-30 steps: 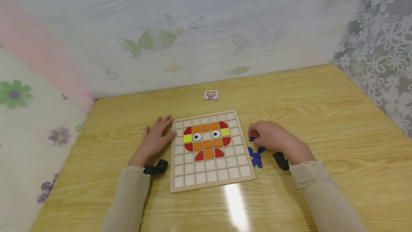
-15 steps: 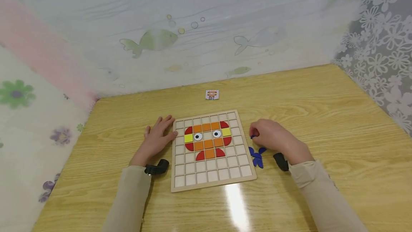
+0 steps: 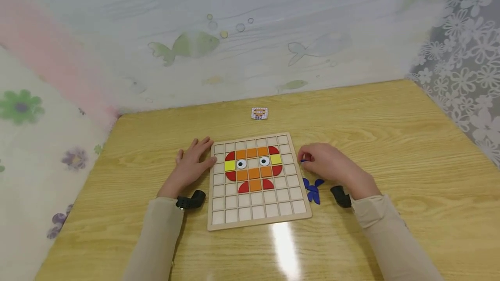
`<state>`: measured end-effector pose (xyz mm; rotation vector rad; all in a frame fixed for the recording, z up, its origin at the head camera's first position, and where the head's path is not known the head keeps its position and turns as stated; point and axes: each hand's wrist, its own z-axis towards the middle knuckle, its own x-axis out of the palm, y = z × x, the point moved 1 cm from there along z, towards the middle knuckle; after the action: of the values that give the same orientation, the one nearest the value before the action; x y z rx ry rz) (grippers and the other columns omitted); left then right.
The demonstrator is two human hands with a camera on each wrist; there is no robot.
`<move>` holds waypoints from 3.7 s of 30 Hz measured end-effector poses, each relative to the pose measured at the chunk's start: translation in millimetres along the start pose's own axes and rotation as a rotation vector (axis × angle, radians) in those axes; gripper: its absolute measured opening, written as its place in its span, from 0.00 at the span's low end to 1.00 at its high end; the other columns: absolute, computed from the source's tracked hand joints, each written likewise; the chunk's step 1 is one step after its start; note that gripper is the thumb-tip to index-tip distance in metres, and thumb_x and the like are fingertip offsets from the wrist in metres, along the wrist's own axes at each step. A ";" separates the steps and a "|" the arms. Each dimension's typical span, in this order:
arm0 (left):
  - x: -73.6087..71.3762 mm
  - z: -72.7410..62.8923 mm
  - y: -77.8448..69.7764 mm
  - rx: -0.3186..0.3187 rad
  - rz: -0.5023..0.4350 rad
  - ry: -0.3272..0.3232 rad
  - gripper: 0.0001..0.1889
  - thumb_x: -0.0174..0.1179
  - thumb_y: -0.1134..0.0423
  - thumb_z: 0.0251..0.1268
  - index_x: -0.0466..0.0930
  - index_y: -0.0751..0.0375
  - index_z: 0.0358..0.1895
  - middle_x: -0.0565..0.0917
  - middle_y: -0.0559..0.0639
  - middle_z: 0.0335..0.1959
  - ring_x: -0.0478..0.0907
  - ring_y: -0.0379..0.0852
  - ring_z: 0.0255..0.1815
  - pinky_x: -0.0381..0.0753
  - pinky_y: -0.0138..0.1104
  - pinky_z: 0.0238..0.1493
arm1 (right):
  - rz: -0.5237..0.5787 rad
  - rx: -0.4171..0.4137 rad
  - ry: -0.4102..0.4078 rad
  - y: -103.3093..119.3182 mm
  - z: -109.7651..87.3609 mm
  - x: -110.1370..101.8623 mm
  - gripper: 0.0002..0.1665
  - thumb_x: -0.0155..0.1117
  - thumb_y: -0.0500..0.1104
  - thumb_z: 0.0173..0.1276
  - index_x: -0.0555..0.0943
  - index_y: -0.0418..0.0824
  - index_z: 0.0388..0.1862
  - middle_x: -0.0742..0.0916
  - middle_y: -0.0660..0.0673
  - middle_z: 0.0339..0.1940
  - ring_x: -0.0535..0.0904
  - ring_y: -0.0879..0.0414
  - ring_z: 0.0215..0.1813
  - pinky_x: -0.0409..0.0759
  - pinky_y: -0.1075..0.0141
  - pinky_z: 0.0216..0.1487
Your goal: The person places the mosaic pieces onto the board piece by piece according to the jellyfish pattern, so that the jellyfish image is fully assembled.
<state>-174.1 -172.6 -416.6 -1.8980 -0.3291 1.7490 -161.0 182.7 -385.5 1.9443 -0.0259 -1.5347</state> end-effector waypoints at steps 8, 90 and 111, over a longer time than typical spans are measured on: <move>1.5 1.1 0.1 0.002 -0.004 -0.006 0.29 0.48 0.47 0.63 0.58 0.50 0.67 0.53 0.43 0.69 0.38 0.47 0.70 0.28 0.54 0.59 | 0.008 -0.056 -0.032 23.3 17.5 2.4 0.04 0.59 0.43 0.62 0.79 0.47 0.36 0.80 0.55 0.29 0.72 0.58 0.32 0.71 0.62 0.37; 9.6 9.8 -6.7 -0.005 0.010 0.059 0.31 0.48 0.45 0.63 0.54 0.46 0.68 0.50 0.42 0.70 0.34 0.46 0.70 0.25 0.53 0.61 | -0.012 -0.308 0.075 102.7 23.1 65.8 0.02 0.65 0.47 0.57 0.82 0.52 0.26 0.79 0.64 0.23 0.72 0.67 0.27 0.70 0.69 0.33; 8.9 9.2 -6.2 0.007 -0.021 0.082 0.31 0.49 0.47 0.63 0.54 0.47 0.69 0.49 0.42 0.70 0.34 0.46 0.70 0.24 0.53 0.60 | -0.055 -0.361 0.093 101.5 24.3 65.2 0.03 0.63 0.44 0.58 0.82 0.50 0.33 0.81 0.60 0.29 0.73 0.66 0.31 0.72 0.68 0.37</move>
<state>-180.8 -160.9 -421.0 -1.9481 -0.3110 1.6518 -124.5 65.5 -393.9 1.7339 0.3251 -1.3718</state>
